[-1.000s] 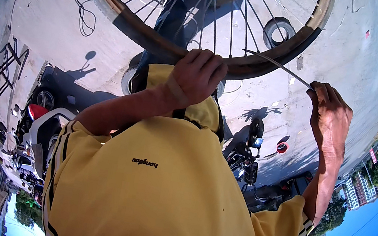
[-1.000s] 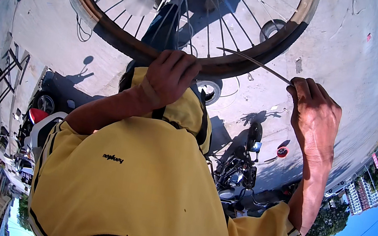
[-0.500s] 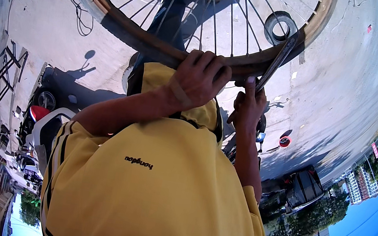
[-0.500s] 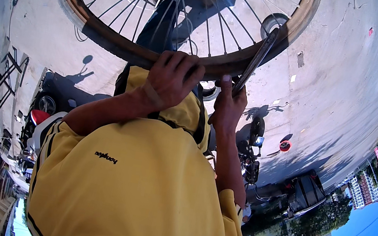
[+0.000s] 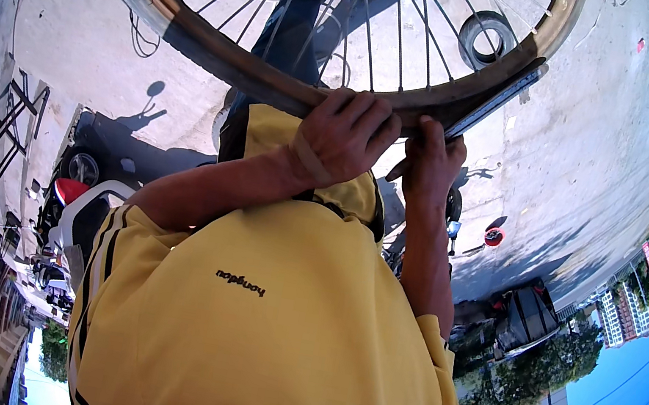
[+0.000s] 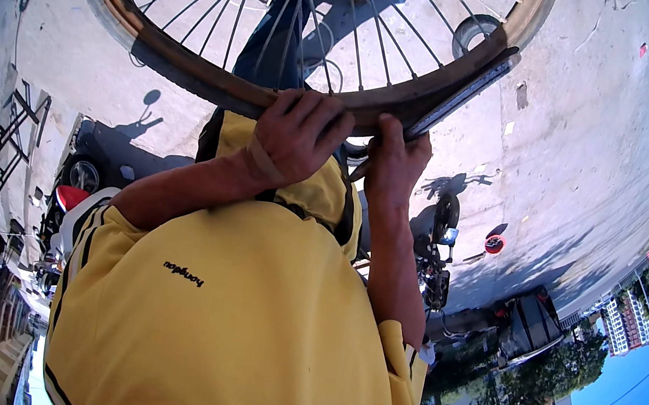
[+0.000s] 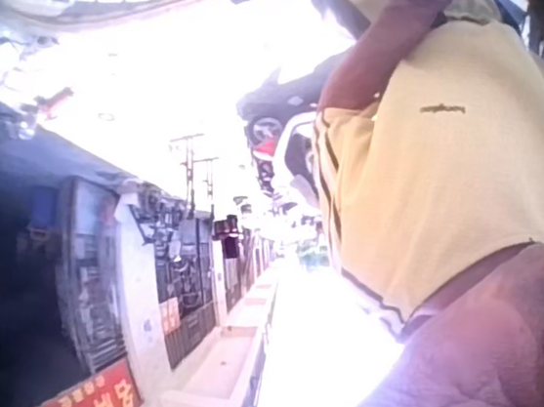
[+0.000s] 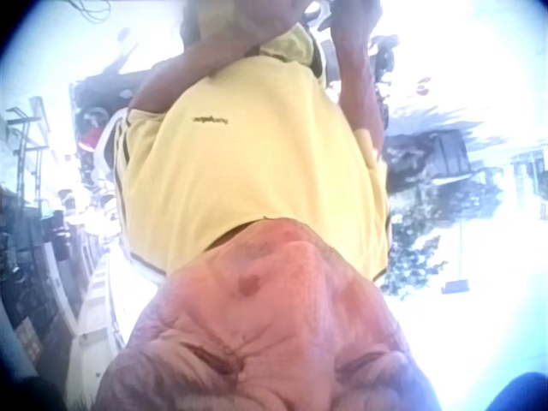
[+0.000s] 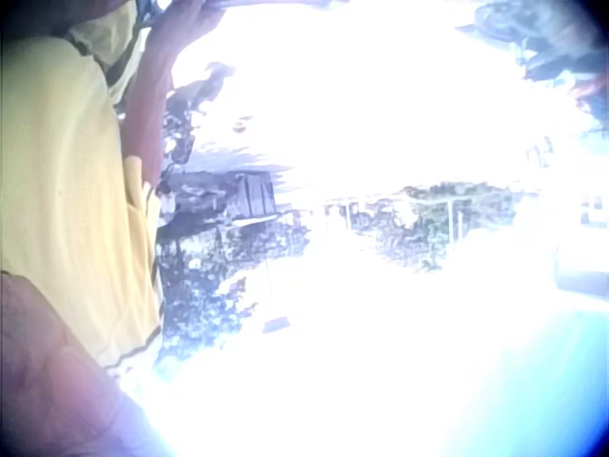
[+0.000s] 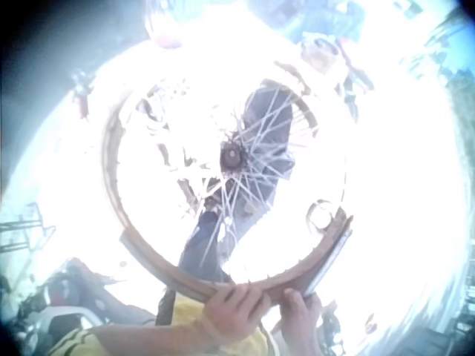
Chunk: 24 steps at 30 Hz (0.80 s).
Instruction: The person removes a bicycle tire from the rim using tire levers and their hands. They work around the circumference of the wheel, prying the tire bead over the rim edge and pulling it free until the tire is detached.
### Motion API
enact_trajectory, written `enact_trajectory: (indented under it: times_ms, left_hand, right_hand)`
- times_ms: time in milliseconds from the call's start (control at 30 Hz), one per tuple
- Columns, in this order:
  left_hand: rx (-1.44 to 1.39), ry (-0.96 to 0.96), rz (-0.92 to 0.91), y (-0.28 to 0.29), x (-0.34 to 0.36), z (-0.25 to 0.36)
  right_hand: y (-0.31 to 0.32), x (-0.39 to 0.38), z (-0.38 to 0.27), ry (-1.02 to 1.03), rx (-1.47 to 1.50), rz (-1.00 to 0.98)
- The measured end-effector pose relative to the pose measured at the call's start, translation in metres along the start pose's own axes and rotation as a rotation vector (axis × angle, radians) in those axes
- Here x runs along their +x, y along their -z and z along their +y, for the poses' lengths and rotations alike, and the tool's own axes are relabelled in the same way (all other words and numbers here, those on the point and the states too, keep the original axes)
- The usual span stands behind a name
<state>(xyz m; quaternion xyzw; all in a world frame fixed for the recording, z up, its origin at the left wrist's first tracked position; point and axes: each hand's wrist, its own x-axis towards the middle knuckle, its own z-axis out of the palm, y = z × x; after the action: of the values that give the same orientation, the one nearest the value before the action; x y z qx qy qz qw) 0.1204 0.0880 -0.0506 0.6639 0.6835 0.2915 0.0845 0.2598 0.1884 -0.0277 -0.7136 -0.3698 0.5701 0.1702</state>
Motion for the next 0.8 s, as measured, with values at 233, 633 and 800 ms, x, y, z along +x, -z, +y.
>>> enact_trajectory:
  times_ms: [233, 633, 800]
  left_hand:
    - [0.002, 0.032, -0.047, -0.002, 0.006, 0.002]
    - [0.076, 0.062, -0.094, 0.0, 0.012, 0.006]
    - [0.09, 0.03, -0.024, -0.005, 0.007, 0.004]
  right_hand:
    - [-0.004, 0.005, 0.005, -0.038, 0.166, -0.006]
    - [-0.001, 0.007, 0.008, -0.083, 0.067, -0.018]
    - [0.019, 0.005, -0.017, -0.063, -0.252, -0.131]
